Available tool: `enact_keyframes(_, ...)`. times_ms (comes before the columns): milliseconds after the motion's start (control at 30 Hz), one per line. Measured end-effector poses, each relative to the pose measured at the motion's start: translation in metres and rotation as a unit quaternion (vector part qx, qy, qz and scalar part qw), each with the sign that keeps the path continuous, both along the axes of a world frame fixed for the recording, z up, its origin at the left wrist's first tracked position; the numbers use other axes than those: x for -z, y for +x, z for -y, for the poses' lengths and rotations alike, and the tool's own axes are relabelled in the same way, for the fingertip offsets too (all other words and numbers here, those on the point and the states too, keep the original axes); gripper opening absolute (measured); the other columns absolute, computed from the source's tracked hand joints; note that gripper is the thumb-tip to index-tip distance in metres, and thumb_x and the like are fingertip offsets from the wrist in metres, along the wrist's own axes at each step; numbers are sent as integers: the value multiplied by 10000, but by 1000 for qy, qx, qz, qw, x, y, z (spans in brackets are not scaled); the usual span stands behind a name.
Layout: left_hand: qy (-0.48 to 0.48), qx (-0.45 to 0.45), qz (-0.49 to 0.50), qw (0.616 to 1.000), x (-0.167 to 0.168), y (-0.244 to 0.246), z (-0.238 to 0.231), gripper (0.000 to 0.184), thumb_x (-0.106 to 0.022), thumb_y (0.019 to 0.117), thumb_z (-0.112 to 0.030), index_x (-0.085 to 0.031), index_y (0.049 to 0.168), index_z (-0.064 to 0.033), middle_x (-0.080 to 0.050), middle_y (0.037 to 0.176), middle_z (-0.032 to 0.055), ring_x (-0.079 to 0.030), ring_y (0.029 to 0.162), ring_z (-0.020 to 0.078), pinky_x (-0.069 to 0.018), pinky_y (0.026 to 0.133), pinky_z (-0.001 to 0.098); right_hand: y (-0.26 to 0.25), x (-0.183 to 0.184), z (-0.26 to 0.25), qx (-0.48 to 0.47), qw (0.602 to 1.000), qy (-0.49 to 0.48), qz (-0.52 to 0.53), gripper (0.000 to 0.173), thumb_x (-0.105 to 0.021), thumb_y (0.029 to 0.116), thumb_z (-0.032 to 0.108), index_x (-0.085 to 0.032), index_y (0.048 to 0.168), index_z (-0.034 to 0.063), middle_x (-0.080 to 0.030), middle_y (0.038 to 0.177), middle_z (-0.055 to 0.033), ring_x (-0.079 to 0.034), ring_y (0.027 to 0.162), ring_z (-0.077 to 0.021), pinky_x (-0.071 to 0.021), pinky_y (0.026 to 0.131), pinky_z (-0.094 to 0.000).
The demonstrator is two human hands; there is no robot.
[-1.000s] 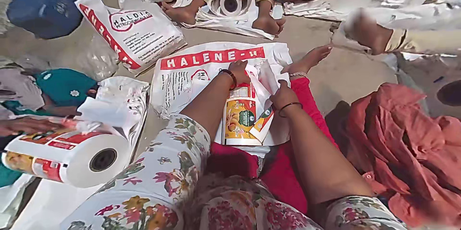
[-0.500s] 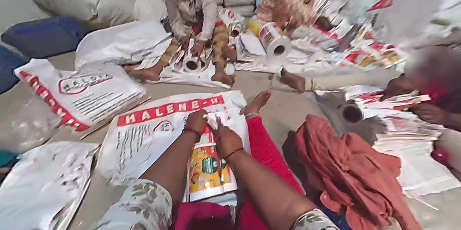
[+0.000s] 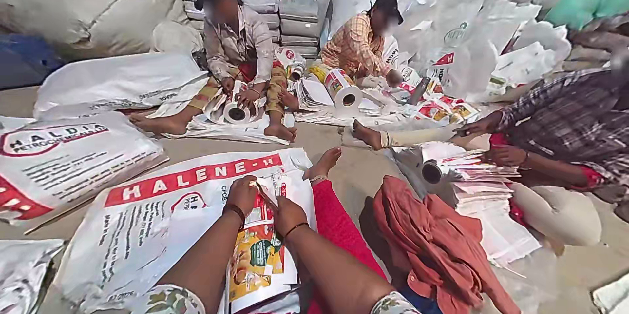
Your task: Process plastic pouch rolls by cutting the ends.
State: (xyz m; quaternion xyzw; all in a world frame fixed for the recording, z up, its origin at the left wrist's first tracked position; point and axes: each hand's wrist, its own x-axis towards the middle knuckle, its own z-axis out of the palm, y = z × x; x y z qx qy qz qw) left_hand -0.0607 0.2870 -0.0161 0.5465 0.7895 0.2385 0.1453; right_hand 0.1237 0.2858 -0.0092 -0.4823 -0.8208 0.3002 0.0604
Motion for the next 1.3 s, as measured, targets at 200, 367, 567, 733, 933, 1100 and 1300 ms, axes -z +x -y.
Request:
enact_keyframes(200, -9, 6, -8, 1000, -3, 2, 1, 383, -469, 1057, -121, -565, 1417, -32, -573, 1448, 208, -453, 1438, 374, -322, 1226, 511, 6, 10, -16, 79, 991, -95, -53, 560, -743, 924, 332, -551, 1376, 62, -690, 1203, -189, -683, 1118, -339, -547, 960, -554)
enact_keyframes(367, -11, 5, -9, 1000, -5, 1, 3, 381, -462, 1065, -127, -556, 1421, -29, -563, 1454, 217, -443, 1445, 379, -320, 1227, 507, 5, 7, -16, 92, 985, -111, -96, 568, -769, 899, 261, -541, 1388, 83, -696, 1185, -181, -694, 1080, -330, -555, 941, -554)
enact_keyframes(567, 6, 11, -15, 1000, 1, 1, 5, 480, -663, 985, -242, -585, 1394, -3, -587, 1422, 236, -480, 1400, 427, -355, 1189, 595, 11, -6, -12, 112, 980, -130, -104, 562, -746, 910, 232, -539, 1412, 85, -691, 1198, -209, -678, 1107, -357, -533, 955, -582)
enact_keyframes(733, -1, 20, -18, 1000, 8, -5, 3, 774, -785, 854, -365, -494, 1502, -55, -512, 1533, 170, -405, 1476, 365, -294, 1242, 540, 14, -2, 3, 128, 971, -100, -176, 457, -765, 879, 177, -560, 1277, 86, -692, 963, -201, -690, 831, -382, -557, 684, -608)
enact_keyframes(933, -56, -78, -25, 995, -4, 4, -15, 767, -767, 855, -285, -466, 1532, -88, -532, 1497, 201, -436, 1450, 386, -371, 1183, 580, 8, -4, -6, 127, 973, -93, -168, 468, -799, 859, 181, -594, 1268, 85, -714, 1040, -185, -698, 972, -373, -540, 843, -630)
enact_keyframes(1100, -100, -74, -84, 989, -11, 7, -25, 410, -649, 936, -305, -697, 1301, -124, -645, 1372, 145, -530, 1371, 338, -414, 1137, 564, 7, -1, -6, 125, 973, -101, -166, 465, -795, 866, 198, -592, 1271, 94, -719, 1043, -171, -704, 976, -358, -549, 849, -617)
enact_keyframes(1300, -117, -114, -95, 982, -20, 0, -32, 369, -492, 1033, -303, -714, 1246, -98, -676, 1313, 163, -611, 1283, 342, -484, 1056, 594, 5, -1, -4, 112, 977, -94, -157, 491, -794, 874, 213, -578, 1298, 92, -715, 1076, -175, -701, 1012, -359, -545, 876, -610)
